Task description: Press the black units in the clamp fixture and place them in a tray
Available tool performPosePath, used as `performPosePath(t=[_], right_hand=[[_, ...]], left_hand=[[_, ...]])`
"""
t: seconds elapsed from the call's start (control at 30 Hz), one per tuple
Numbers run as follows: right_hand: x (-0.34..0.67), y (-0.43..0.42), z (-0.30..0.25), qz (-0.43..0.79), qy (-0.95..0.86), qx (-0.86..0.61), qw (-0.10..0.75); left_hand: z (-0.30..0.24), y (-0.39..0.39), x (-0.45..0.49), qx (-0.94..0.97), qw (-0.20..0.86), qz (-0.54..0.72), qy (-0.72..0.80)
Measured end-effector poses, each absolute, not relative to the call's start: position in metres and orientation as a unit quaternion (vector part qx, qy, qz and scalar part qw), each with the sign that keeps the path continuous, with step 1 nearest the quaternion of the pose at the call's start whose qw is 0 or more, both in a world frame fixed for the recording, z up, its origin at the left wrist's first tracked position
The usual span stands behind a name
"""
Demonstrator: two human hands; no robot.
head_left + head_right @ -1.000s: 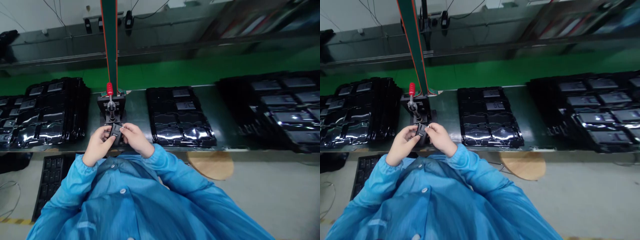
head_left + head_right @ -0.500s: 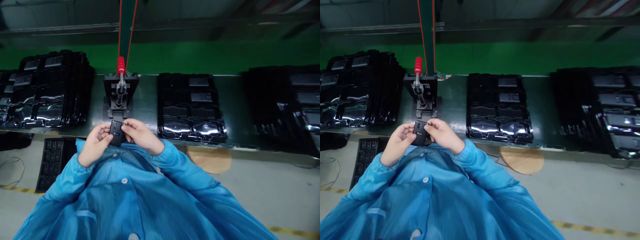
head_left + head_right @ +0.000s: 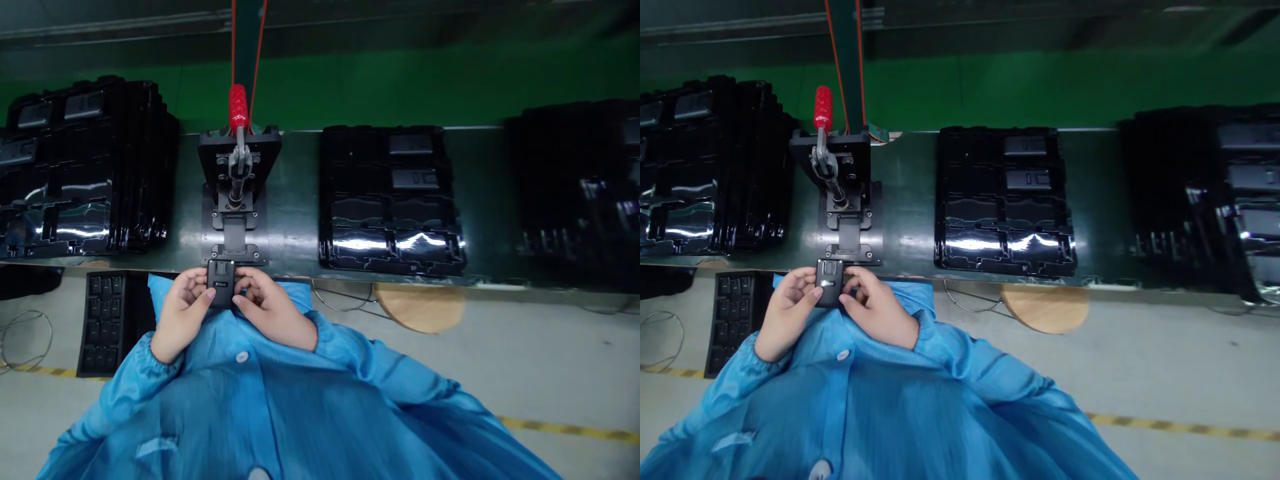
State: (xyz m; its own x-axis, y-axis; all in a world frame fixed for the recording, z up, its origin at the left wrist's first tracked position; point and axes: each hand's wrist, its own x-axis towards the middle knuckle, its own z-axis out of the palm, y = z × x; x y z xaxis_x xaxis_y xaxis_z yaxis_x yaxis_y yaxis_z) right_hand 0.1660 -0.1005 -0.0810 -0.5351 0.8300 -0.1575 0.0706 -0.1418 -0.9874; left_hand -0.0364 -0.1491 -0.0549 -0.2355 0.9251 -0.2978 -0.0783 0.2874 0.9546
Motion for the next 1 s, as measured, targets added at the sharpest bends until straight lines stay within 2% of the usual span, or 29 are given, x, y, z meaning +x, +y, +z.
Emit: performPosePath(t=[0.23, 0.47, 0.73, 1.0], right_hand=[[0.163, -0.075, -0.079, 0.577, -0.630, -0.397, 0.335], [0.166, -0.039, -0.078, 0.569, -0.634, -0.429, 0.300], [0.162, -0.020, -0.079, 0.534, -0.660, -0.454, 0.270], [0.161, -0.010, -0.081, 0.448, -0.718, -0.461, 0.269]], left_hand=[[-0.055, -0.102, -0.028, 0.386, 0.479, 0.508, 0.603], [-0.058, -0.071, -0.033, 0.518, 0.374, 0.423, 0.642], [-0.070, -0.060, -0.037, 0.568, 0.290, 0.369, 0.676], [-0.072, -0.053, -0.040, 0.583, 0.260, 0.344, 0.688]])
